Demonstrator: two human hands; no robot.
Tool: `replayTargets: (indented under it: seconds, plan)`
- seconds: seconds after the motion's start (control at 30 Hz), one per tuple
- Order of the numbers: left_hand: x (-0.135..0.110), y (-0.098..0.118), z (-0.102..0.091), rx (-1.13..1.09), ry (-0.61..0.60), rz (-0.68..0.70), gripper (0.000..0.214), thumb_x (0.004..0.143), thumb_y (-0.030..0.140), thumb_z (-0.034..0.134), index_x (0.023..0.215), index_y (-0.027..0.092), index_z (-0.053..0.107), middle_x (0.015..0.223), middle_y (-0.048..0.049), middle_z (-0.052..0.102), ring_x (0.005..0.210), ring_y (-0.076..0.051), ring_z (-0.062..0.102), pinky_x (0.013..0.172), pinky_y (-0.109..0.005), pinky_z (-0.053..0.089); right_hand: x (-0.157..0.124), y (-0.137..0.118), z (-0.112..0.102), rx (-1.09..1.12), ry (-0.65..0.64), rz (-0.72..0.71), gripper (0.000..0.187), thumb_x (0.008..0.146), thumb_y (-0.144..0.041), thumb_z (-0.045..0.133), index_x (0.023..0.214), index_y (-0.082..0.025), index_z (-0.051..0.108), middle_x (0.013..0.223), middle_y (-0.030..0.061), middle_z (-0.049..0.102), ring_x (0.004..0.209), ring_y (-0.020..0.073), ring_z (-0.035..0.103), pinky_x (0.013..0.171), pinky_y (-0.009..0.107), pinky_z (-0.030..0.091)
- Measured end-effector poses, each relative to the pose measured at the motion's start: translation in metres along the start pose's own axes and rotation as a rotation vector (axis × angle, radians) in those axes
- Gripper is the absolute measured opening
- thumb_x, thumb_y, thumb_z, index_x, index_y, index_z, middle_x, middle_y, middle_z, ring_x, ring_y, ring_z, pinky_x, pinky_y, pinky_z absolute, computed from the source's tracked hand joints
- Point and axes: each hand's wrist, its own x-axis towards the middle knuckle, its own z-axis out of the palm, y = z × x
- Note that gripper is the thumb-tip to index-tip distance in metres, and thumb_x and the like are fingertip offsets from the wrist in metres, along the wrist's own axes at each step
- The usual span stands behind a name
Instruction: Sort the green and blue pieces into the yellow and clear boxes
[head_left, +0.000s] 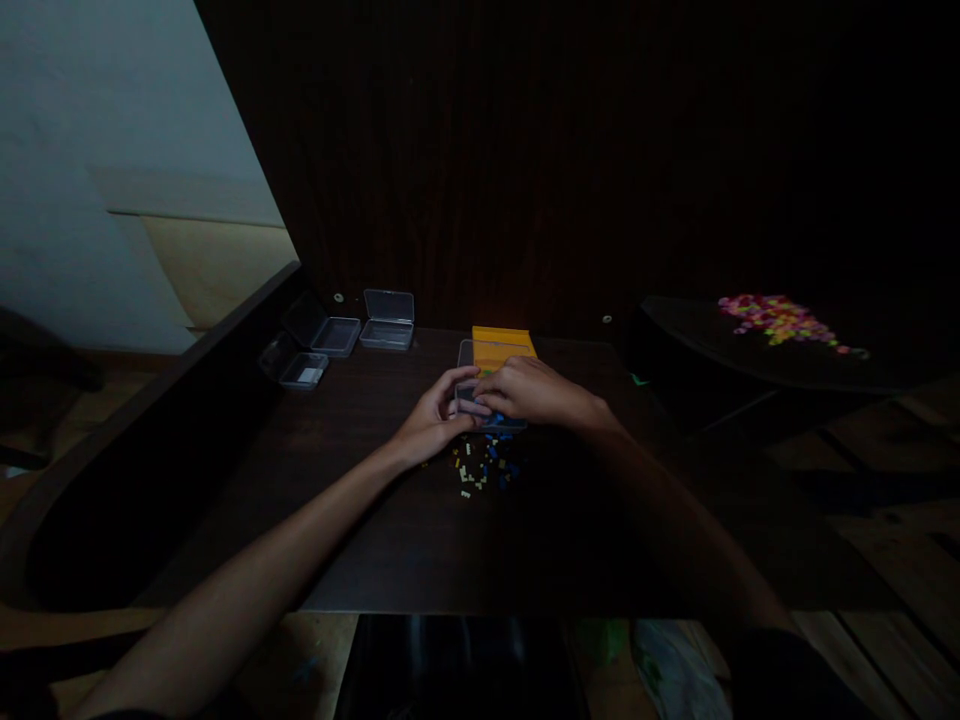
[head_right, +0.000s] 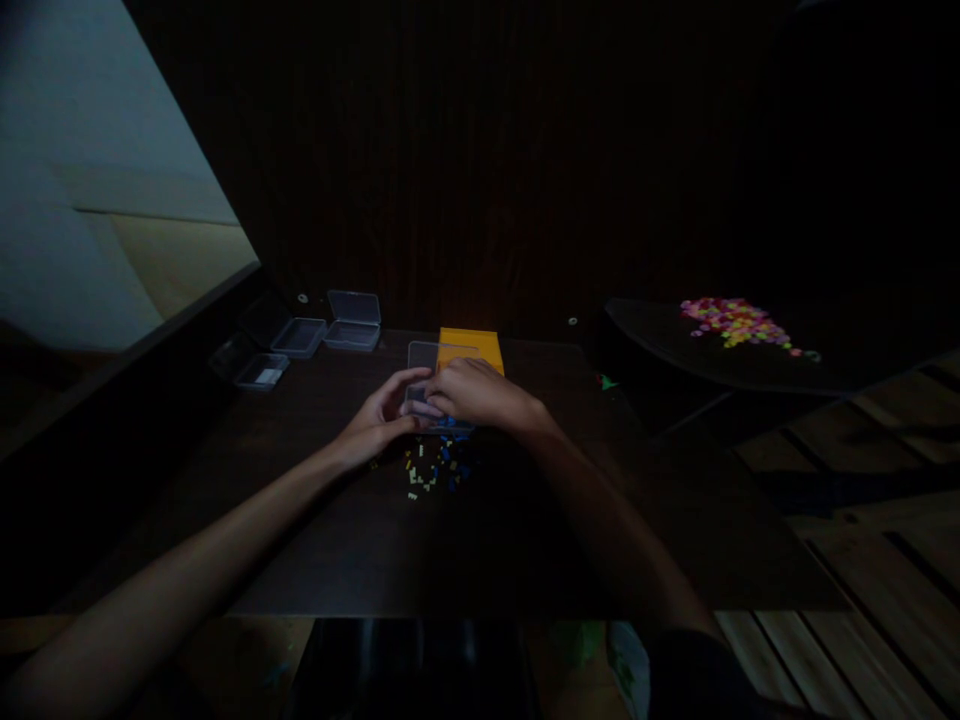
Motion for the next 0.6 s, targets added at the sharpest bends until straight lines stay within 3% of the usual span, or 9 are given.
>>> replayTargets:
  seconds: [0.6]
  plan:
    - [0.004, -0.001, -0.008, -0.026, -0.004, 0.021, 0.062, 0.067, 0.011, 0.071, 0.124, 0.023, 0.05, 0.128, -0.0103, 0.055, 0.091, -0.017, 0.068, 0.08, -0.031, 0.056, -0.012, 0.007, -0.016, -0.031, -0.019, 0.058, 0.036, 0.084, -0.016, 0.05, 0.108, -0.028, 0.075, 0.095, 0.0033, 0.075, 0.08, 0.0171, 0.063, 0.068, 0.024, 0.039]
